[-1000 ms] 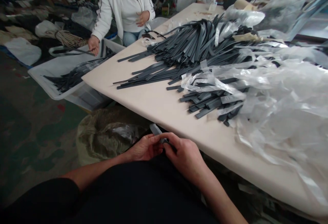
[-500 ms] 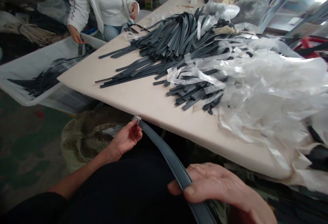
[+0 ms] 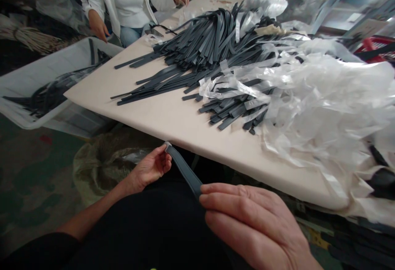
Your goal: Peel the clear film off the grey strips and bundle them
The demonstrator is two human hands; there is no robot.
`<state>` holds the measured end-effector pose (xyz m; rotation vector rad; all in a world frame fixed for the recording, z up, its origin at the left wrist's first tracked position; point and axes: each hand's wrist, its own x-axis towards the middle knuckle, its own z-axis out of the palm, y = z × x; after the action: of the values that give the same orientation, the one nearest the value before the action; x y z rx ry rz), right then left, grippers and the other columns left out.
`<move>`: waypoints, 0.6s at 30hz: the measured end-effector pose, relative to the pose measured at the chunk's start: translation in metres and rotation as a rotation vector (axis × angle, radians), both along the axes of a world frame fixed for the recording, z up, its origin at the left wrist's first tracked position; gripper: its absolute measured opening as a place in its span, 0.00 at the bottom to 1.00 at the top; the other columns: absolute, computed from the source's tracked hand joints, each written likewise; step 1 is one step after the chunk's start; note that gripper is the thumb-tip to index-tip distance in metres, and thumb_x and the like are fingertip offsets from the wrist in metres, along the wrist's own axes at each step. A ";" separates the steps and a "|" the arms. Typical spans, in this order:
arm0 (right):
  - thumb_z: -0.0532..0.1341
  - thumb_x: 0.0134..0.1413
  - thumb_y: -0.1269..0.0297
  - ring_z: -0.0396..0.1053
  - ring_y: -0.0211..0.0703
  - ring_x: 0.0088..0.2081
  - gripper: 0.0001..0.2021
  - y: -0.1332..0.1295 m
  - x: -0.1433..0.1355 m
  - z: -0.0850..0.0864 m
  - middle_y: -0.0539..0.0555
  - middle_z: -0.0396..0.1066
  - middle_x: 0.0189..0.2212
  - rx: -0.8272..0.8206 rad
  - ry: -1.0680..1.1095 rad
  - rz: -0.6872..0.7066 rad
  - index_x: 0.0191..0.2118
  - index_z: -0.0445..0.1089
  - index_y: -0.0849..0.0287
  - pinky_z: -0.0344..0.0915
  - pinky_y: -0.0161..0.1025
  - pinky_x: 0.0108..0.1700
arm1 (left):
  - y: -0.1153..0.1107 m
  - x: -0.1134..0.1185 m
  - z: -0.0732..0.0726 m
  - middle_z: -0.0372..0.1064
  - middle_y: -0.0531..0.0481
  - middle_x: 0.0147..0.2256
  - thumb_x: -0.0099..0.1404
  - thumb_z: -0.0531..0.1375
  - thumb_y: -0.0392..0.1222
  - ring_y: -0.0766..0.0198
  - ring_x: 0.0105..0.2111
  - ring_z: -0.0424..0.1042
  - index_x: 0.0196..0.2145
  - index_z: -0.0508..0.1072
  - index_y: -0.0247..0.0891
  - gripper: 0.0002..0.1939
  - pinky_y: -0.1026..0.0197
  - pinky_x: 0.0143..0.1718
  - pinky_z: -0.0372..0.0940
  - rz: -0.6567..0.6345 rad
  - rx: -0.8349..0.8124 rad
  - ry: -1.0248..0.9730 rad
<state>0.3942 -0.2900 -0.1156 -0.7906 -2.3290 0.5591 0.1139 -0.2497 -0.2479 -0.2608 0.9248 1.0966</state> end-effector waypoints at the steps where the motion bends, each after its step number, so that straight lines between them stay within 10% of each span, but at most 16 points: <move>1: 0.54 0.67 0.65 0.76 0.49 0.48 0.13 0.002 -0.006 0.000 0.53 0.78 0.44 0.021 0.005 0.018 0.52 0.70 0.47 0.76 0.43 0.48 | 0.000 -0.001 0.000 0.72 0.49 0.20 0.70 0.55 0.35 0.67 0.19 0.73 0.28 0.74 0.31 0.13 0.66 0.22 0.71 -0.008 -0.001 -0.007; 18: 0.53 0.67 0.73 0.72 0.43 0.52 0.10 0.052 -0.054 -0.024 0.61 0.77 0.43 0.302 0.042 0.382 0.45 0.70 0.66 0.72 0.34 0.51 | -0.014 -0.002 -0.001 0.73 0.47 0.21 0.66 0.59 0.33 0.65 0.20 0.74 0.27 0.74 0.31 0.10 0.65 0.24 0.71 -0.184 0.036 -0.082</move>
<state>0.3398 -0.2382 -0.1393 -0.1925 -2.4588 0.3605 0.1115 -0.2637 -0.2487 -0.1860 0.8383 0.9255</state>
